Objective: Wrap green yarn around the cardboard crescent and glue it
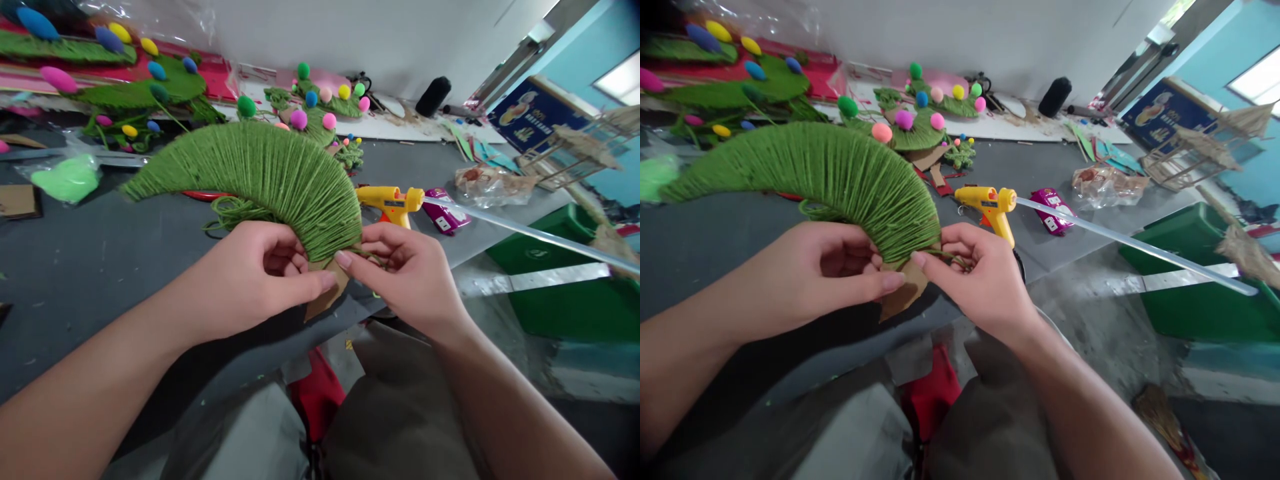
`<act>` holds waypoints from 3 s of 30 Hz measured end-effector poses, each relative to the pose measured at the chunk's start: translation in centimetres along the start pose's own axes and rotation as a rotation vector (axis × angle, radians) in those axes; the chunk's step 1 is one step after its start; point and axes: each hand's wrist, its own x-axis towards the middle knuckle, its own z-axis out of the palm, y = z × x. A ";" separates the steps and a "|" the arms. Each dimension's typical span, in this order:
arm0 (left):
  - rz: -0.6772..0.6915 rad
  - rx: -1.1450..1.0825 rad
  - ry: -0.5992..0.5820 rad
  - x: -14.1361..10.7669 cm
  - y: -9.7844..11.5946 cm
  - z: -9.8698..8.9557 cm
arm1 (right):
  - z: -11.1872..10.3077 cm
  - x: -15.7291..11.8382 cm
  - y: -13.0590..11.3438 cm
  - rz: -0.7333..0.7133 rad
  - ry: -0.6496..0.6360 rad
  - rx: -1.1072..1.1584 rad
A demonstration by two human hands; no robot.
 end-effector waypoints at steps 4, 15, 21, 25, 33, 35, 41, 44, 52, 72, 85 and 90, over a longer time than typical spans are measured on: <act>0.001 0.026 0.017 0.2 -0.2 0.1 | 0.1 0.0 0.1 0.001 0.002 0.013; 0.039 0.117 0.027 0.0 -0.1 -0.3 | -0.1 0.1 0.3 0.002 0.003 0.020; -0.011 0.089 0.060 0.1 0.0 -0.5 | -0.7 0.2 0.6 -0.088 0.016 -0.042; -0.031 0.064 0.077 0.2 0.2 -0.7 | -1.2 0.2 0.5 -0.150 0.031 -0.140; -0.039 -0.005 0.032 -0.2 0.2 -0.7 | -1.3 0.1 0.4 -0.254 0.111 -0.232; -0.029 -0.043 0.013 -0.2 0.0 -0.7 | -1.2 0.1 0.4 -0.270 0.132 -0.246; -0.031 -0.303 0.001 -0.3 -0.5 -0.8 | -1.0 0.1 0.6 -0.292 0.139 -0.192; -0.025 -0.474 0.015 -0.2 -0.5 -0.6 | -1.0 0.2 0.9 -0.330 0.124 -0.165; 0.009 -0.573 0.006 0.0 -0.6 -0.3 | -0.2 0.4 1.3 -0.351 0.124 -0.047; 0.060 -0.675 -0.041 -0.1 -0.7 0.3 | 2.1 0.6 0.9 -0.324 0.059 0.174; 0.071 -0.832 0.115 0.1 -0.4 0.2 | 4.6 0.9 2.5 -0.541 0.084 -0.065; 0.123 -0.792 0.265 0.3 -0.3 0.1 | 5.4 1.1 2.2 -0.565 0.176 -0.189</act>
